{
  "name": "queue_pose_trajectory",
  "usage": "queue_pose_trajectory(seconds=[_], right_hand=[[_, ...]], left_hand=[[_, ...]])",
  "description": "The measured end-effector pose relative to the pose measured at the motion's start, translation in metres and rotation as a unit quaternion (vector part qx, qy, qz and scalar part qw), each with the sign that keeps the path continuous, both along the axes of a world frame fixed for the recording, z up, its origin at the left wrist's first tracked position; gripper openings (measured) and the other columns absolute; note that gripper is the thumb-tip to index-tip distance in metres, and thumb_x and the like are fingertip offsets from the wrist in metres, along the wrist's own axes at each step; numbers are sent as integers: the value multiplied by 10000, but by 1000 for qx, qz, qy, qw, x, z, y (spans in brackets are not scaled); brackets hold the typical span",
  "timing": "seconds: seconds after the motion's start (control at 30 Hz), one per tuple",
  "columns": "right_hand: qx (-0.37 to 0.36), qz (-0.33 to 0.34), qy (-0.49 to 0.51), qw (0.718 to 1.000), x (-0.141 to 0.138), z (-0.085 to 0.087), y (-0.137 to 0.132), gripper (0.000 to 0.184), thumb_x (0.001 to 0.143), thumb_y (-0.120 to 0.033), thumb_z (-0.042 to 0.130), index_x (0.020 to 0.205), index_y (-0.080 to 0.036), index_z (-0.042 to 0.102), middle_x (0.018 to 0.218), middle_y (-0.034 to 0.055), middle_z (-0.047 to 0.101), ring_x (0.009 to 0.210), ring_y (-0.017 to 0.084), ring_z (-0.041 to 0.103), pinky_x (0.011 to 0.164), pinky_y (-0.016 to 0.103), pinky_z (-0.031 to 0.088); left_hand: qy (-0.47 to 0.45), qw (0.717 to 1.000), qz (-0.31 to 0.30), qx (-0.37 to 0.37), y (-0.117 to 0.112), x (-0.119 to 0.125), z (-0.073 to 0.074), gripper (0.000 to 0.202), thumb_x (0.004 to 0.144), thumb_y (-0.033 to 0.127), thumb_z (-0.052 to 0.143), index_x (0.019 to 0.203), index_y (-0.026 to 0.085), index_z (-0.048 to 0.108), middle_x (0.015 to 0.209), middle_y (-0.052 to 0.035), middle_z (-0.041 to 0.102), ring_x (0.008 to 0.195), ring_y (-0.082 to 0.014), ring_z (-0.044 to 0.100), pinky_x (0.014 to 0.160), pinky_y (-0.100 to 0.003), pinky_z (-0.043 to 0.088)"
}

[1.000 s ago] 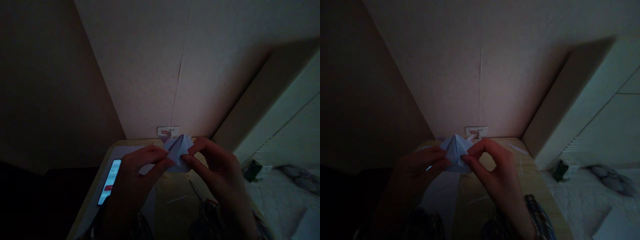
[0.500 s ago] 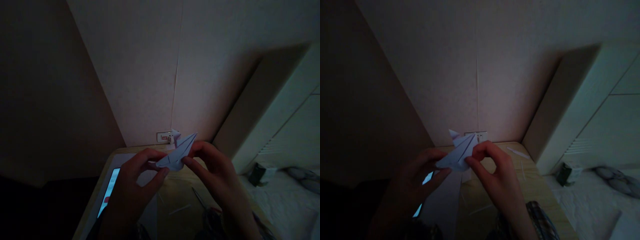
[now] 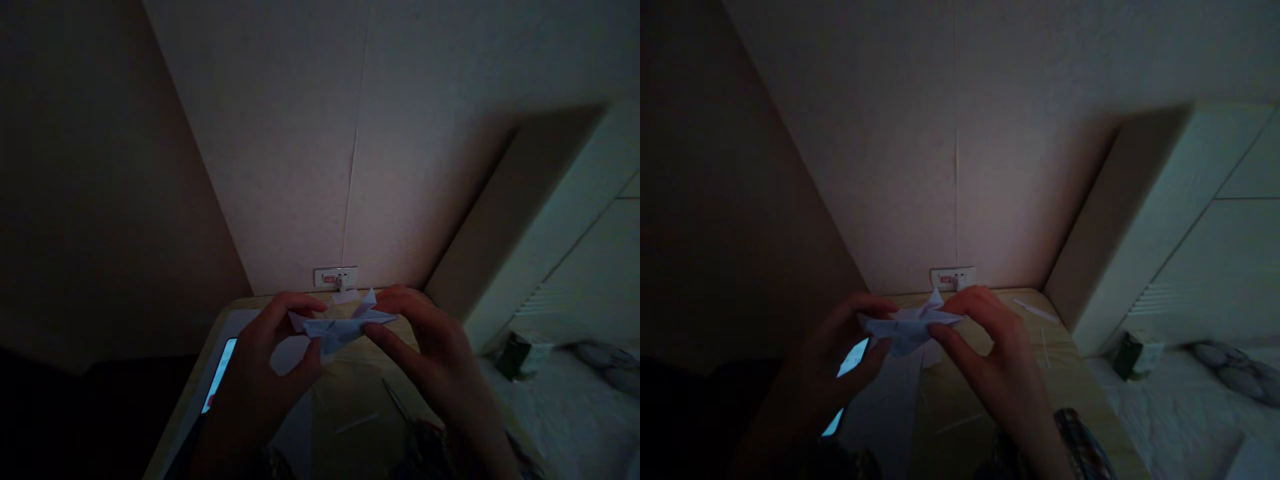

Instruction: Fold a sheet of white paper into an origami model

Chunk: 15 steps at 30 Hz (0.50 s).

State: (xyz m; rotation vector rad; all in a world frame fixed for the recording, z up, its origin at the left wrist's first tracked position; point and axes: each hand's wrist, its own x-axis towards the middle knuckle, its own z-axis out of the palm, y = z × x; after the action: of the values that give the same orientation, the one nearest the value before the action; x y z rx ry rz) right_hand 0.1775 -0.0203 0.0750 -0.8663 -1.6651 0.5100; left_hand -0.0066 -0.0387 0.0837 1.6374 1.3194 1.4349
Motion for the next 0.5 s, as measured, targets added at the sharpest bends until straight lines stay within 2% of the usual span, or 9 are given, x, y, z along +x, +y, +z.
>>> queue_pose_trajectory(seconds=[0.1, 0.2, 0.27, 0.37, 0.5], right_hand=[[-2, 4, -25, 1000, 0, 2, 0, 97, 833, -230, 731, 745, -256, 698, 719, -26, 712, 689, 163, 665, 632, 262, 532], [-18, 7, -40, 999, -1, 5, -1, 123, 837, -251, 719, 722, -236, 680, 641, -37, 673, 586, 143, 620, 547, 241, 492], [-30, 2, -52, 998, -2, 7, -2, 140, 842, -267, 708, 712, -224, 679, 648, -26, 686, 596, 150, 628, 554, 246, 494], [-50, -4, -75, 996, -3, 8, -3, 176, 858, -308, 693, 711, -211, 690, 665, -8, 714, 621, 163, 653, 581, 260, 508], [-63, 6, -75, 995, -3, 7, -2, 177, 871, -307, 678, 725, -212, 712, 687, 1, 736, 655, 163, 684, 628, 261, 534]], left_hand=[[-70, 997, -2, -17, 0, 2, -4, 281, 731, 124, 681, 983, 244, 650, 825, 30, 674, 779, -151, 692, 749, -262, 575], [-131, 991, -15, -8, 2, 5, -9, 361, 751, 97, 683, 1068, 257, 622, 836, 45, 661, 776, -118, 683, 680, -189, 560], [-174, 985, -19, 4, 4, 8, -10, 454, 736, 86, 706, 1133, 276, 597, 848, 56, 642, 770, -102, 675, 664, -164, 554], [-238, 971, -10, -5, 6, 10, -8, 540, 690, 89, 750, 1161, 291, 582, 886, 56, 644, 776, -106, 673, 692, -180, 568], [-262, 964, 4, -42, 6, 9, 0, 438, 681, 161, 780, 1072, 284, 624, 818, 57, 673, 804, -125, 660, 677, -182, 550]])
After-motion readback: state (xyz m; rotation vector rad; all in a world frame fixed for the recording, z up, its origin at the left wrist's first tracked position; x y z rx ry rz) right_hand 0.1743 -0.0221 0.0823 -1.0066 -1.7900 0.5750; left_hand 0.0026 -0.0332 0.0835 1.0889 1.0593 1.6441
